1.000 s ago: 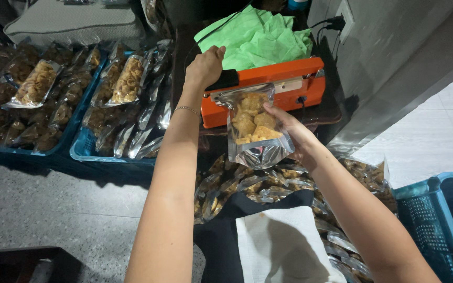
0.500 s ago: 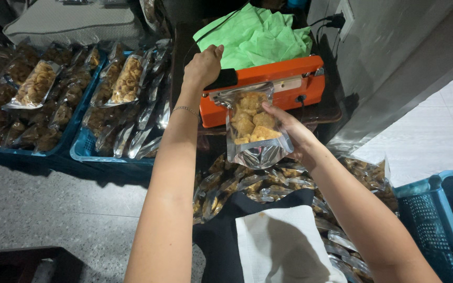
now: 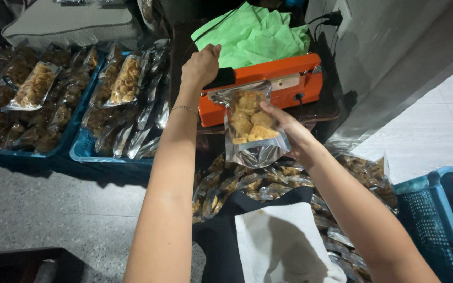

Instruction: The person wipes clear plastic bags filled with snacks using a white cloth and places them into a blue basket. They then use an orange heat sealer to seal the bags and place the finished products into the basket.

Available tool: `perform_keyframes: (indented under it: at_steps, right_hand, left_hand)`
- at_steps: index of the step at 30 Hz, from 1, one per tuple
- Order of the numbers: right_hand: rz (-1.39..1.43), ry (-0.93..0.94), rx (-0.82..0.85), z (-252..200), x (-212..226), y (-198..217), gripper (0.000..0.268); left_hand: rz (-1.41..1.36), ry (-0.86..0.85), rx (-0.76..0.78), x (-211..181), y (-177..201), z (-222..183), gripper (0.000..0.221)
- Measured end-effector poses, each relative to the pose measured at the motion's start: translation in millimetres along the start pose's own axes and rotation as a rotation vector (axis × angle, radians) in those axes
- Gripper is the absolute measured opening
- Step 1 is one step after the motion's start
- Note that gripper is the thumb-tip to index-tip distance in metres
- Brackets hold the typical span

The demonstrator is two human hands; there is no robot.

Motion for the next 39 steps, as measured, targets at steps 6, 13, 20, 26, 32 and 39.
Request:
perform_keyframes:
  at_steps: [6, 13, 20, 26, 32, 39]
  right_hand:
    - [-0.015, -0.017, -0.014, 6.8, -5.8, 6.1, 0.066]
    - [-0.006, -0.110, 0.093, 3.1, -34.5, 27.2, 0.062]
    - [-0.111, 0.131, 0.226, -58.7, -49.2, 45.1, 0.087]
    - [-0.127, 0.183, 0.085, -101.5, -74.2, 83.9, 0.085]
    - [-0.040, 0.278, -0.016, -147.6, -79.9, 133.1, 0.083]
    - [0.016, 0.322, -0.142, -178.2, -86.4, 171.5, 0.091]
  left_hand:
    - [-0.002, -0.065, -0.039, 2.3, 0.3, 5.5, 0.055]
    - [0.114, -0.325, -0.300, -49.6, 52.5, 0.2, 0.034]
    - [-0.041, -0.775, 0.095, -162.9, 27.5, -93.0, 0.032]
    - [0.046, -0.714, 0.437, -175.4, -30.8, -140.7, 0.037]
    - [-0.101, -0.659, 0.543, -146.4, -54.4, -160.4, 0.030]
    - [-0.845, -0.067, 0.819, -146.7, -115.5, -237.2, 0.056]
Point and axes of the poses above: each hand's wrist, its own z-axis towards the middle knuckle, its own y-axis out of the back of the hand, x = y × z, the point moved 6 cm from there along z, towards the middle knuckle, and after that the axes turned 1 degree about x, right-handed, at the moved point
